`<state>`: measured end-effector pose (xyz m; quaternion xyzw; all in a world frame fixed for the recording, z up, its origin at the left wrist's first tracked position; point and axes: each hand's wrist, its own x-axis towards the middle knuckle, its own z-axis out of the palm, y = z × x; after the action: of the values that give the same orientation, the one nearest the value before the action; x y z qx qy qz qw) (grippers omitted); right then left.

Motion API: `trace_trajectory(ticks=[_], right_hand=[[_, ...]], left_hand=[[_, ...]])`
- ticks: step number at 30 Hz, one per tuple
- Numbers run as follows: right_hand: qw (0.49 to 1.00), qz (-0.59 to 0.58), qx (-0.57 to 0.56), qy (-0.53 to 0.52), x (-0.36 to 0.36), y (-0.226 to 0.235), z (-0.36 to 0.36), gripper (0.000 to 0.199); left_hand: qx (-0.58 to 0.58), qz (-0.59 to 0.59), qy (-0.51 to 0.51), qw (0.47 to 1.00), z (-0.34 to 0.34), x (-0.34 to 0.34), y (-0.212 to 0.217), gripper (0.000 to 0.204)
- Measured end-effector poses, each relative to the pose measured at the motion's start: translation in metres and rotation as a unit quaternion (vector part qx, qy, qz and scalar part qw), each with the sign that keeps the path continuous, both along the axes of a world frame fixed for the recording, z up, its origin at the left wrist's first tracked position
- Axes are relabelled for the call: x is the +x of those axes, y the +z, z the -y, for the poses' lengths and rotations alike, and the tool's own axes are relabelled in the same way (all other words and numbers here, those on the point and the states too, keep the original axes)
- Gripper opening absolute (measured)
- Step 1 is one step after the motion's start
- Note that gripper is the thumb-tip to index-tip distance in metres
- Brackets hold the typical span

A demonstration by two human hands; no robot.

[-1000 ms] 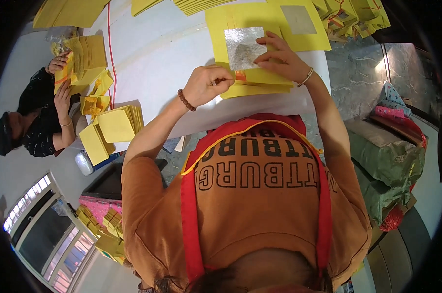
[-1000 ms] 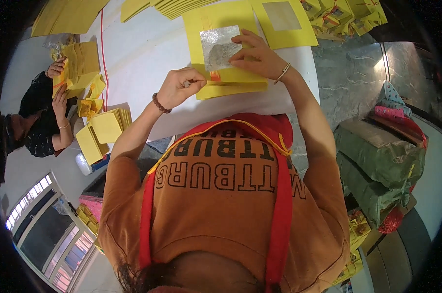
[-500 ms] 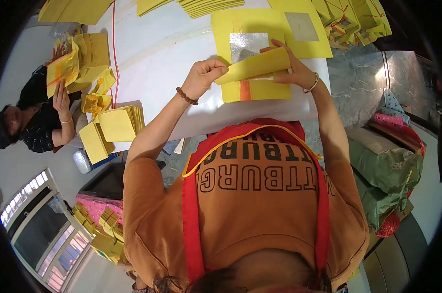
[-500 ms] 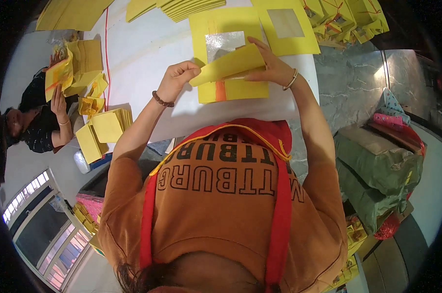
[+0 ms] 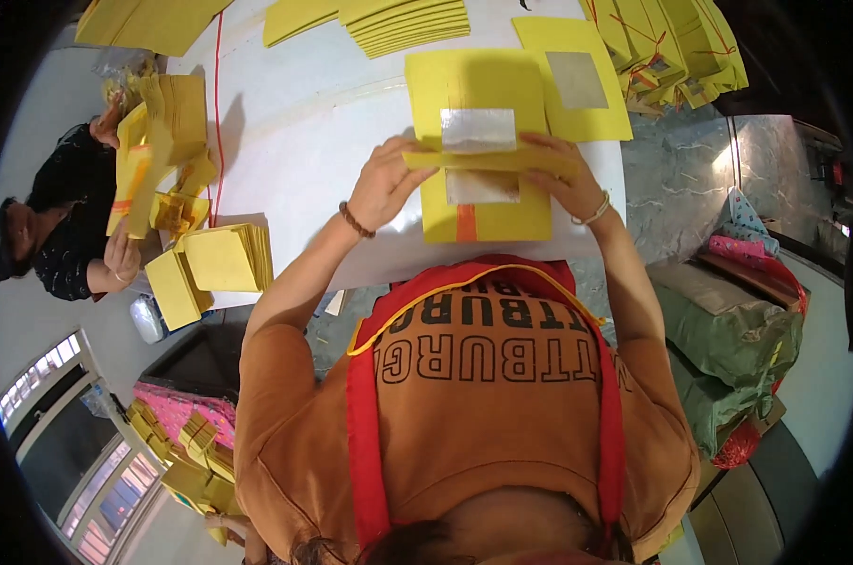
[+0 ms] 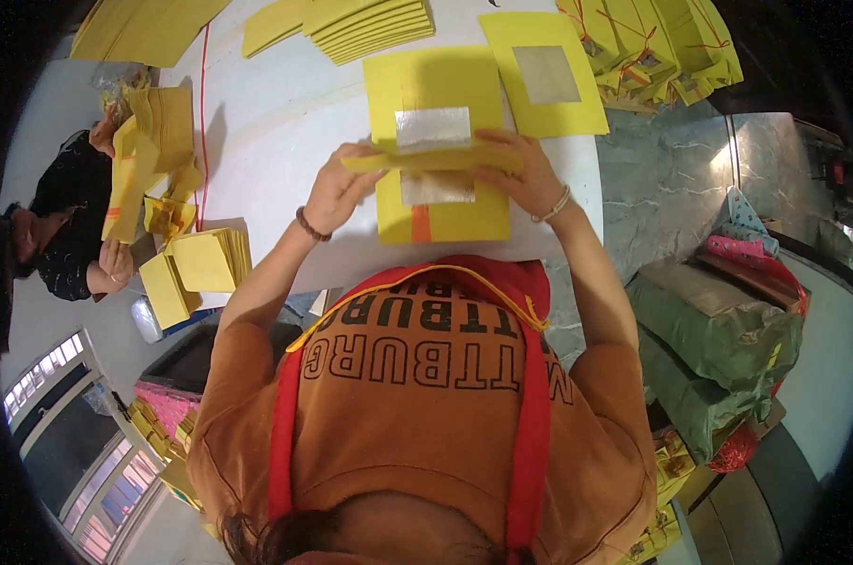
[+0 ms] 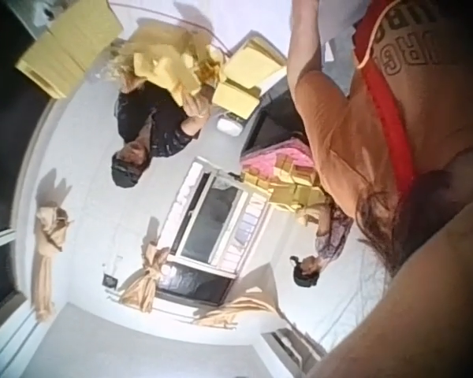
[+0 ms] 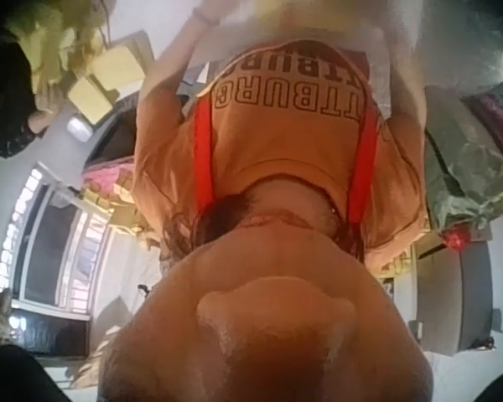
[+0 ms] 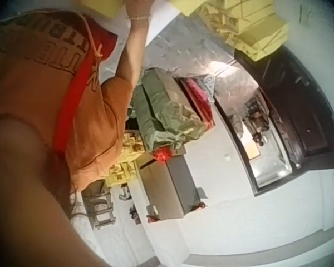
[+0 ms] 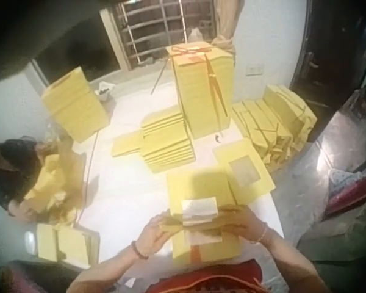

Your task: Applying foil patches and organizing stacks of yellow paper sheets.

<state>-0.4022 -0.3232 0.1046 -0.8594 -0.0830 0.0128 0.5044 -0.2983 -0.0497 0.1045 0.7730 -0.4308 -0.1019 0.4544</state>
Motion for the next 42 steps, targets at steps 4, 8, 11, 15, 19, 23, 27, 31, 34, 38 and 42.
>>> trace_trajectory(ticks=[4, 8, 11, 15, 19, 23, 27, 31, 34, 38, 42], right_hand=[[0.99, 0.034, -0.135, -0.02, -0.008, 0.011, -0.005, 0.026], [0.993, 0.001, 0.04, -0.112, 0.001, 0.01, -0.014, 0.026], [0.979, -0.007, 0.027, -0.202, 0.009, -0.001, -0.02, 0.026], [0.951, -0.044, 0.061, -0.299, 0.021, -0.005, -0.03, 0.032], [0.931, -0.051, 0.038, -0.36, 0.032, -0.001, -0.026, 0.041], [0.932, -0.054, 0.012, -0.359, 0.035, -0.006, -0.026, 0.042], [0.918, -0.033, 0.013, -0.394, 0.036, -0.003, -0.033, 0.037], [0.922, -0.006, -0.049, -0.385, 0.039, -0.003, -0.035, 0.032], [0.917, 0.005, -0.067, -0.392, 0.039, -0.006, -0.035, 0.03], [0.913, 0.016, -0.067, -0.402, 0.041, -0.008, -0.037, 0.028], [0.913, -0.018, -0.073, -0.401, 0.043, -0.005, -0.038, 0.024]], left_hand=[[-0.008, 0.02, 0.033, 0.999, 0.0, -0.009, -0.003, 0.018], [0.064, -0.092, 0.099, 0.989, 0.013, -0.002, 0.004, 0.021], [0.06, -0.227, 0.169, 0.957, 0.023, 0.008, -0.001, 0.024], [0.003, -0.327, 0.202, 0.923, 0.031, 0.018, -0.01, 0.024], [-0.037, -0.379, 0.227, 0.896, 0.036, 0.021, -0.02, 0.023], [-0.007, -0.399, 0.233, 0.887, 0.037, 0.028, -0.02, 0.022], [0.011, -0.386, 0.237, 0.891, 0.041, 0.031, -0.015, 0.022], [-0.015, -0.402, 0.25, 0.881, 0.042, 0.033, -0.017, 0.022], [-0.023, -0.395, 0.262, 0.88, 0.042, 0.033, -0.022, 0.022], [-0.037, -0.388, 0.273, 0.88, 0.044, 0.031, -0.024, 0.024], [-0.036, -0.381, 0.272, 0.883, 0.042, 0.031, -0.029, 0.024]])
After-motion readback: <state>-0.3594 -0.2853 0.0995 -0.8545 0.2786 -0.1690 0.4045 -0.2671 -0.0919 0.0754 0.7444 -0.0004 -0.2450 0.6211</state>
